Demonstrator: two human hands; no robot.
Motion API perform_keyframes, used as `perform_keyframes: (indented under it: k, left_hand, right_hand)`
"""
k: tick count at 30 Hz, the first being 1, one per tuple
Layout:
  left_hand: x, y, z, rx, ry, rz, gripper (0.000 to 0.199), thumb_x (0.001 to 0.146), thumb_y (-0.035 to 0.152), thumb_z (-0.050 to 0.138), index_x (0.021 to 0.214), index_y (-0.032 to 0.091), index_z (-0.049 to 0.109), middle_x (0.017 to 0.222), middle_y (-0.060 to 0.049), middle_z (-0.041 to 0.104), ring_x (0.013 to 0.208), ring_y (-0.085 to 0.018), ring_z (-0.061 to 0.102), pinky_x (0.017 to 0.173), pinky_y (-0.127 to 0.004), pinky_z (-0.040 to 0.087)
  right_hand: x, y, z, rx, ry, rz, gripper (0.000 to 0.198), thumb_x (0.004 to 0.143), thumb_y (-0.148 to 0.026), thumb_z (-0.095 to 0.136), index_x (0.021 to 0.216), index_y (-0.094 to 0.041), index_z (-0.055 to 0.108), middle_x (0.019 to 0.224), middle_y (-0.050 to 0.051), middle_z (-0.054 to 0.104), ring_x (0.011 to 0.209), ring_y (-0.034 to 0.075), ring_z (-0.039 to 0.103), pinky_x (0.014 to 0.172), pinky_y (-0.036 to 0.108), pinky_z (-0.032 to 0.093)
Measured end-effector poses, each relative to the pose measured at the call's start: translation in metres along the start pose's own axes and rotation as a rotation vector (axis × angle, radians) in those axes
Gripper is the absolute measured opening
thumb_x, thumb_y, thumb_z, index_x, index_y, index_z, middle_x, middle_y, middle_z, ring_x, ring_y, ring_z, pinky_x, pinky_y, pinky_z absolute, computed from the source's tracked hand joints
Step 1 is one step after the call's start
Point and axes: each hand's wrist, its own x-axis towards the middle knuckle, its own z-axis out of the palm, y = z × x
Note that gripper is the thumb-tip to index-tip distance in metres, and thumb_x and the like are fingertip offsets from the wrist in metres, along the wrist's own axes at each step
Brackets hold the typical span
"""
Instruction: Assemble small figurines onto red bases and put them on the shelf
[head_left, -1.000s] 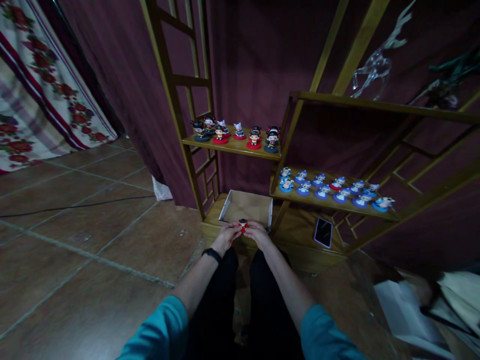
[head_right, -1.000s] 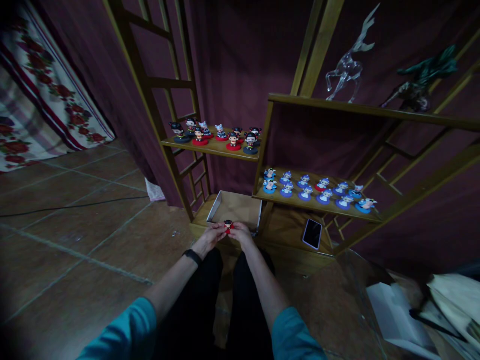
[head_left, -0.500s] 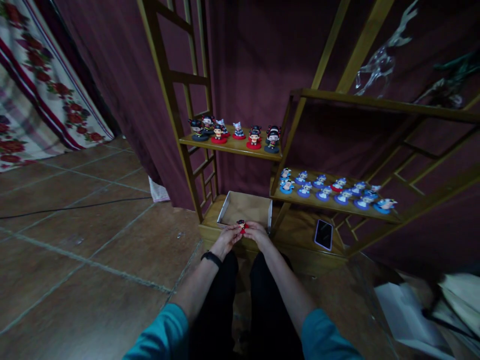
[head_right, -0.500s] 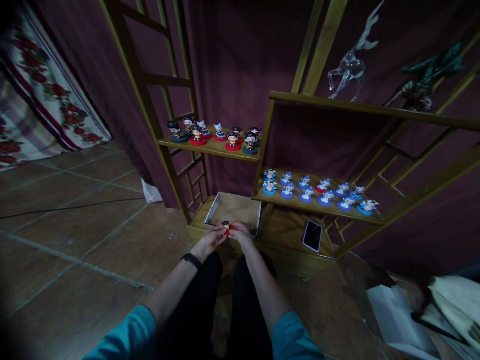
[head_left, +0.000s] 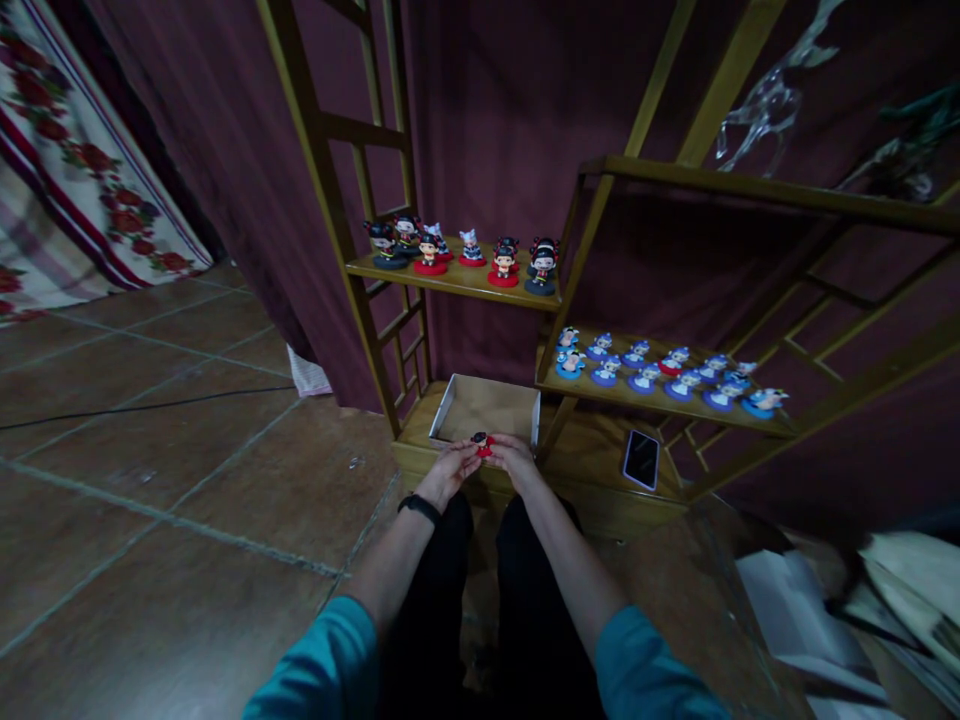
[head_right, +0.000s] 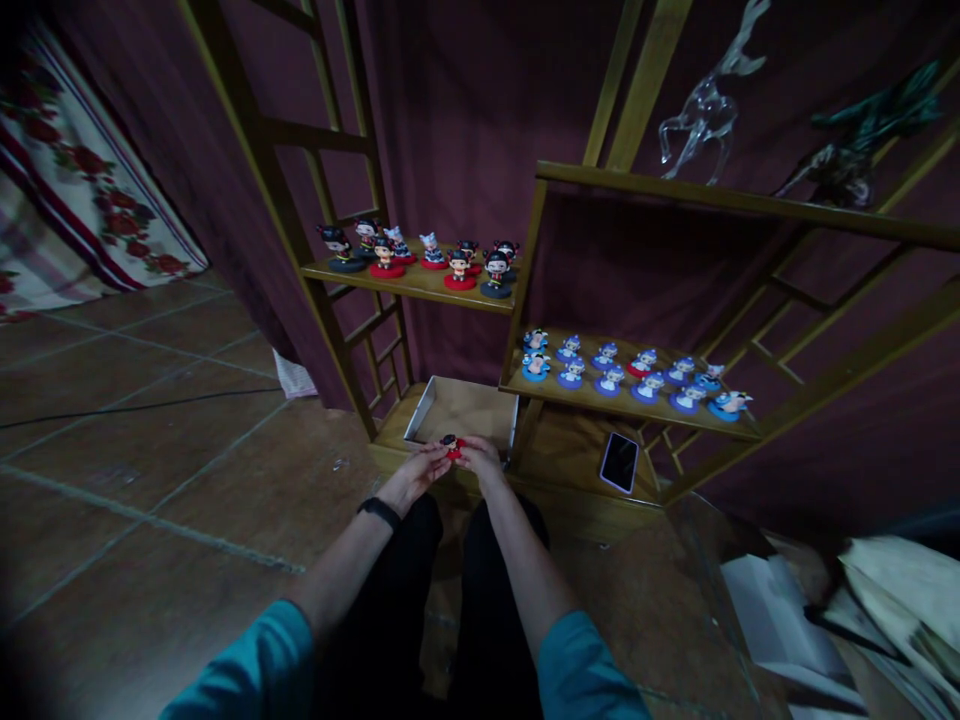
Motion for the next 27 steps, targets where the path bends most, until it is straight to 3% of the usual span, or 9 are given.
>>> perform_keyframes:
  k: [6, 16, 23, 27]
  left_hand:
    - [-0.001, 0.002, 0.0, -0.016, -0.003, -0.012, 0.009, 0.075, 0.003, 0.058, 0.071, 0.012, 0.056, 0.062, -0.003, 0.064, 0.051, -0.008, 0.06, 0.056, -0.017, 0.052]
    - [0.004, 0.0, -0.003, -0.065, 0.002, -0.042, 0.011, 0.072, 0.002, 0.062, 0.068, 0.011, 0.057, 0.06, -0.003, 0.064, 0.048, -0.008, 0.06, 0.053, -0.016, 0.051]
    - [0.011, -0.002, -0.006, -0.068, -0.015, -0.056, 0.011, 0.074, -0.002, 0.057, 0.075, 0.009, 0.06, 0.063, -0.005, 0.065, 0.051, -0.009, 0.062, 0.056, -0.017, 0.053]
    - [0.014, -0.004, -0.008, -0.069, -0.044, -0.061, 0.012, 0.074, -0.003, 0.057, 0.078, 0.009, 0.059, 0.065, -0.006, 0.066, 0.054, -0.01, 0.063, 0.059, -0.019, 0.053]
  right_hand:
    - [-0.007, -0.002, 0.001, 0.032, -0.088, 0.009, 0.024, 0.053, -0.018, 0.074, 0.075, -0.016, 0.066, 0.075, 0.004, 0.071, 0.071, 0.016, 0.066, 0.073, 0.033, 0.053]
    - [-0.006, -0.003, 0.0, 0.049, -0.006, 0.021, 0.025, 0.056, -0.016, 0.073, 0.079, -0.014, 0.065, 0.073, 0.004, 0.07, 0.067, 0.014, 0.065, 0.071, 0.029, 0.053]
    - [-0.01, -0.005, 0.002, 0.021, -0.102, 0.048, 0.028, 0.059, -0.017, 0.073, 0.086, -0.014, 0.065, 0.075, 0.004, 0.069, 0.065, 0.012, 0.064, 0.069, 0.027, 0.053]
    - [-0.009, -0.006, 0.003, -0.011, -0.049, 0.036, 0.025, 0.062, -0.018, 0.072, 0.085, -0.014, 0.065, 0.066, 0.002, 0.067, 0.057, 0.01, 0.061, 0.064, 0.025, 0.053]
